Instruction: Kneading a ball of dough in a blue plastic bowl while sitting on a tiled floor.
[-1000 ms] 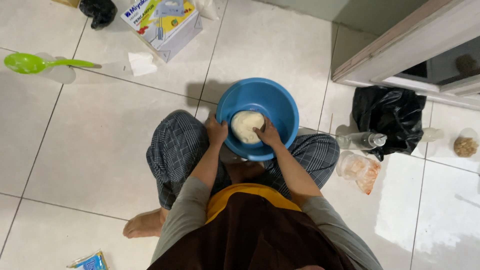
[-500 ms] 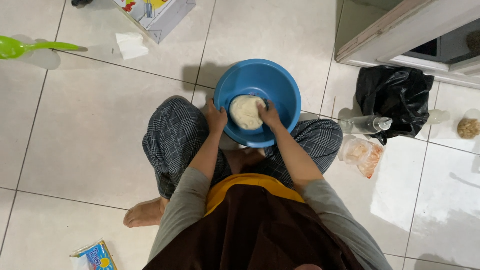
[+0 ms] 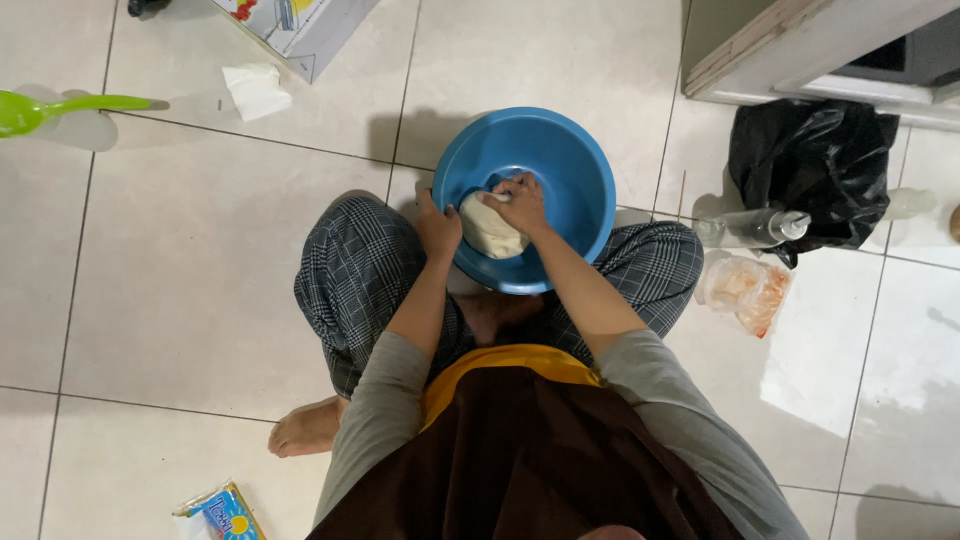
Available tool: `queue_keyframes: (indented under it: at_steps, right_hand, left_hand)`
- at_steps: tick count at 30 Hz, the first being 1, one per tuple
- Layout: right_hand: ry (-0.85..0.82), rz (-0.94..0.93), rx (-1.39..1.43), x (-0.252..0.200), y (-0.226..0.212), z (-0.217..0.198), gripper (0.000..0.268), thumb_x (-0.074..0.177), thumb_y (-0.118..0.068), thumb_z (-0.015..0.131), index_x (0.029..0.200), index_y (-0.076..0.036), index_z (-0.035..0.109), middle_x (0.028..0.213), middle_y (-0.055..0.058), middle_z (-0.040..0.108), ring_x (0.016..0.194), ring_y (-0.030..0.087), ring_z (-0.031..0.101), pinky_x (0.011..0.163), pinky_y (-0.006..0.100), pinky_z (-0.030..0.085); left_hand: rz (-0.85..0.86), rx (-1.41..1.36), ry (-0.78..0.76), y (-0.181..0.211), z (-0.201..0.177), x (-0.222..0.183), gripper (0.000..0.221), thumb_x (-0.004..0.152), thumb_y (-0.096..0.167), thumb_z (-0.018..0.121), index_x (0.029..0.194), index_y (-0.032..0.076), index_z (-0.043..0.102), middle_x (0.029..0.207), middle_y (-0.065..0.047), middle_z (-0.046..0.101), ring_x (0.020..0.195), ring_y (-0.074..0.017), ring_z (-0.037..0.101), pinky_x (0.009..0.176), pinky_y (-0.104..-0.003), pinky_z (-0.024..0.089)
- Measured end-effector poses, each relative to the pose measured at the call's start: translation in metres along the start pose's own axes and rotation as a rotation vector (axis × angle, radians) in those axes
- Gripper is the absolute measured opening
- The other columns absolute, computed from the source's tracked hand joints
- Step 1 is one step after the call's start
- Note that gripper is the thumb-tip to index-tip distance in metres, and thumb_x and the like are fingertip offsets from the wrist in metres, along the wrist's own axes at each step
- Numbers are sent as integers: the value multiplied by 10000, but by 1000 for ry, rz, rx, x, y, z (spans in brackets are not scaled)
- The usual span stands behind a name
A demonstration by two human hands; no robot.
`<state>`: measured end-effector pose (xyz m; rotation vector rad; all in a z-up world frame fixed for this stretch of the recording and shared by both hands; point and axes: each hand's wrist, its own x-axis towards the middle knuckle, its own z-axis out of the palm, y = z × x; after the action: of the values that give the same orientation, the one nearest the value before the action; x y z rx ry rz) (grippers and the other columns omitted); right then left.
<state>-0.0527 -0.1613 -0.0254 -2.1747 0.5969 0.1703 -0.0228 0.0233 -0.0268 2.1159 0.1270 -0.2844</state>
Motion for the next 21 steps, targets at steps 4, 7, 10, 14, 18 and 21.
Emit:
queue_keyframes:
  at_steps: [4,7,10,14,18,21]
  right_hand:
    - [-183,-65,-13,-19,16,-1,773,671,-713,854,1233,-257,584,1444,157,494,1374,468,471,1172,566,399]
    - [-272,-70,-40,-47,11,-15,796,741,-610,864,1292,-237,428,1332,259,597,1278,526,539,1078,638,441]
    - [-141,91,221,-56,21,-9,882,674,-574,965,1361,-346,460,1295,178,636,1252,396,597,1055,484,480]
    - [20,272,690,-68,12,-11,813,629,-245,1019,1339,-190,629,1052,168,719,960,267,684,836,377,578]
    - [225,10,470,-68,0,-28,680,629,-302,1024,1248,-235,751,1092,139,740,1028,292,701,877,411,539]
    - [415,-416,9,-70,-21,-30,651,591,-177,949,1190,-352,762,1036,35,697,987,335,693,856,438,541]
  left_hand:
    - [34,-22,-63,-26,6,15,497,1049,136,574,1491,0,391,1295,-352,597,1121,-524,663,873,-658,598]
    - [-24,-3,-73,-35,7,14,521,1047,188,585,1506,24,398,1317,-334,603,1137,-503,667,931,-648,596]
    - [-34,-32,-87,-30,-5,5,587,1047,179,590,1534,-47,356,1367,-366,557,1198,-513,635,938,-633,581]
    - [22,-18,-90,-23,-17,0,503,1053,103,535,1512,-21,372,1303,-364,585,1168,-532,640,916,-681,573]
    - [17,11,-83,-18,-18,1,553,1054,74,538,1541,-54,312,1341,-399,554,1212,-536,618,903,-656,594]
    - [23,-2,-88,-16,-18,1,514,1051,79,529,1521,-18,346,1321,-390,570,1198,-545,618,905,-669,600]
